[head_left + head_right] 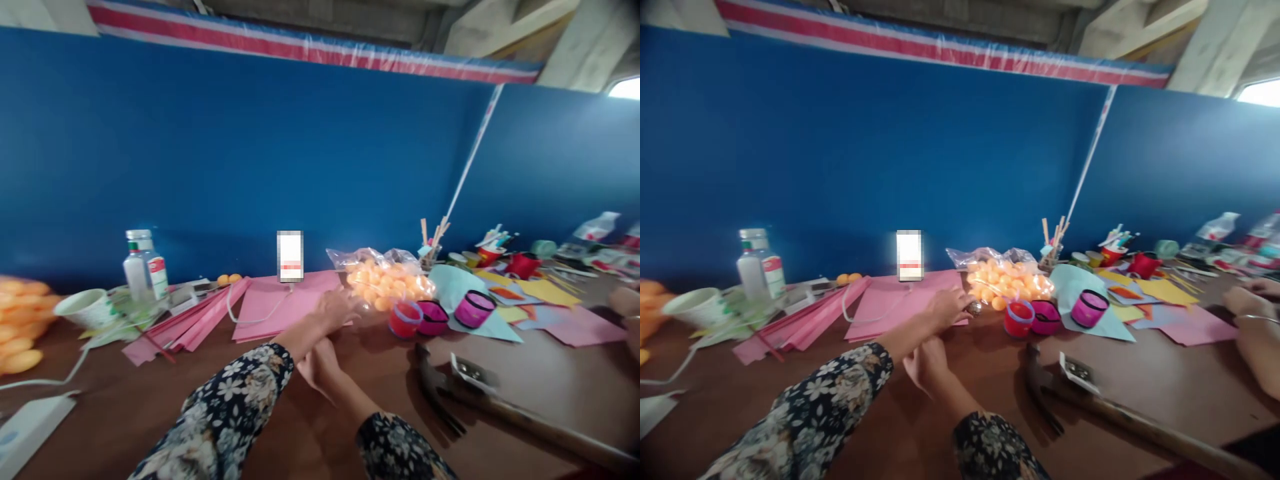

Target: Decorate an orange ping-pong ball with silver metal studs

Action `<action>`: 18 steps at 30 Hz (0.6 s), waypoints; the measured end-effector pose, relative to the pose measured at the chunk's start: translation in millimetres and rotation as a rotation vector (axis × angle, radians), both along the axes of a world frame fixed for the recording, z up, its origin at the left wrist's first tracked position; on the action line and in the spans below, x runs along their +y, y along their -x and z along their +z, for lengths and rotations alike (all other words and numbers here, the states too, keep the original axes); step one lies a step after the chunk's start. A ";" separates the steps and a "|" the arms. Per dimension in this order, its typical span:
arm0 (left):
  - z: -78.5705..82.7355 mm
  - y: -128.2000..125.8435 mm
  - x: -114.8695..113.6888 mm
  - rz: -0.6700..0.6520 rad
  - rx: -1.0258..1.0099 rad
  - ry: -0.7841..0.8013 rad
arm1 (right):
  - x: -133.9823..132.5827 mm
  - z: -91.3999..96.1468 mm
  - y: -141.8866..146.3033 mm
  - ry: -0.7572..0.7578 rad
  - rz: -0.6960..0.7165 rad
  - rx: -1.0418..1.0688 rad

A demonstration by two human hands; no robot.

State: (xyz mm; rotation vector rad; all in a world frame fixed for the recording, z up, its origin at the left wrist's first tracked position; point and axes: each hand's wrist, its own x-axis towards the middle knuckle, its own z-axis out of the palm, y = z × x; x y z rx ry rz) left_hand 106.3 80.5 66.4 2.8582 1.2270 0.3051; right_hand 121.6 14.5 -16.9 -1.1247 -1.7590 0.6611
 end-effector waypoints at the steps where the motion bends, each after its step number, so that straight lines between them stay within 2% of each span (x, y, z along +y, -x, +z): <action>1: 4.7 17.0 -2.2 0.019 -0.005 -0.001 | -2.1 1.4 -0.7 -0.012 0.012 -0.041; 5: 17.8 102.1 -2.0 0.172 -0.011 -0.016 | -7.1 7.6 -5.0 -0.091 -0.006 -0.267; 8: 19.4 163.1 12.3 0.373 0.037 -0.051 | -7.1 9.3 -4.4 -0.094 -0.009 -0.294; 10: 17.0 192.0 26.2 0.465 0.075 -0.060 | -6.4 9.1 -3.0 -0.091 -0.008 -0.296; 13: 9.5 212.4 46.3 0.550 0.121 -0.057 | -5.7 8.6 -2.0 -0.077 -0.003 -0.306; 18: -8.5 204.5 67.6 0.578 0.142 -0.047 | -5.3 9.5 -3.3 -0.054 0.011 -0.300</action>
